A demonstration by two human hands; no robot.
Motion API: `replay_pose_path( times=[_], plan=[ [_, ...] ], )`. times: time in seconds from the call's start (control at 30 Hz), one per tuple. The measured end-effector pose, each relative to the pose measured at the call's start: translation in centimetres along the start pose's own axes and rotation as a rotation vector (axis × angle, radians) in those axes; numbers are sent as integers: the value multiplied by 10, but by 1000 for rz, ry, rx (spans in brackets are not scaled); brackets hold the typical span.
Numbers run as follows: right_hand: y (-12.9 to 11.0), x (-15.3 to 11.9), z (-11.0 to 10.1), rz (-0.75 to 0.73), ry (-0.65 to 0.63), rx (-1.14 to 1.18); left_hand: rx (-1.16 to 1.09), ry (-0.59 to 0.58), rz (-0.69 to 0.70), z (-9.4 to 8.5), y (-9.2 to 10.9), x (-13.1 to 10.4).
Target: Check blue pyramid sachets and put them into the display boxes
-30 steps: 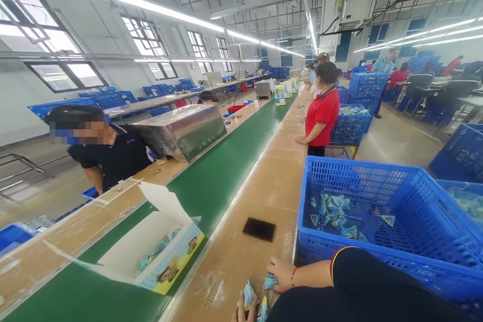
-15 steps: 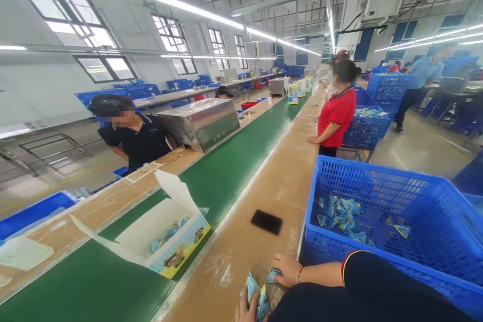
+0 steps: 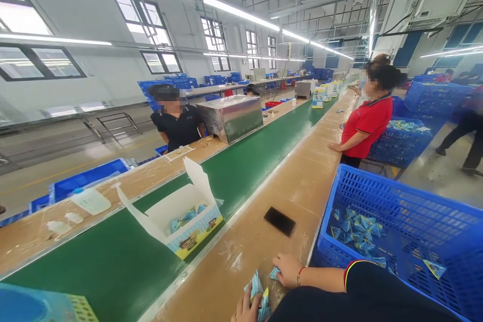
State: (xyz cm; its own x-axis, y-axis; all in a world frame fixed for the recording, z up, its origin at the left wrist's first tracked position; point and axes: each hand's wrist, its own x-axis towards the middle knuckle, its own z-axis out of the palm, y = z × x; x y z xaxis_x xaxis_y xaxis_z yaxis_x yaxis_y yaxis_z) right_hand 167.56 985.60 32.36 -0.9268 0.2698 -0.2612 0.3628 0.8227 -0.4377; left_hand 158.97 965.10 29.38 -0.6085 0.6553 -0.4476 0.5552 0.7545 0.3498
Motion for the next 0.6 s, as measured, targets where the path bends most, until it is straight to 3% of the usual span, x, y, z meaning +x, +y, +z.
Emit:
replay_pose_path(
  times=[0.17, 0.33, 0.6],
  plan=[
    [-2, 17, 4, 106, 14, 33, -4, 20, 24, 8, -8, 5],
    [-1, 11, 5, 169, 107, 138, 68, 92, -16, 10, -4, 1],
    [9, -6, 2, 277, 225, 321, 112, 418, 72, 19, -6, 2]
  ],
)
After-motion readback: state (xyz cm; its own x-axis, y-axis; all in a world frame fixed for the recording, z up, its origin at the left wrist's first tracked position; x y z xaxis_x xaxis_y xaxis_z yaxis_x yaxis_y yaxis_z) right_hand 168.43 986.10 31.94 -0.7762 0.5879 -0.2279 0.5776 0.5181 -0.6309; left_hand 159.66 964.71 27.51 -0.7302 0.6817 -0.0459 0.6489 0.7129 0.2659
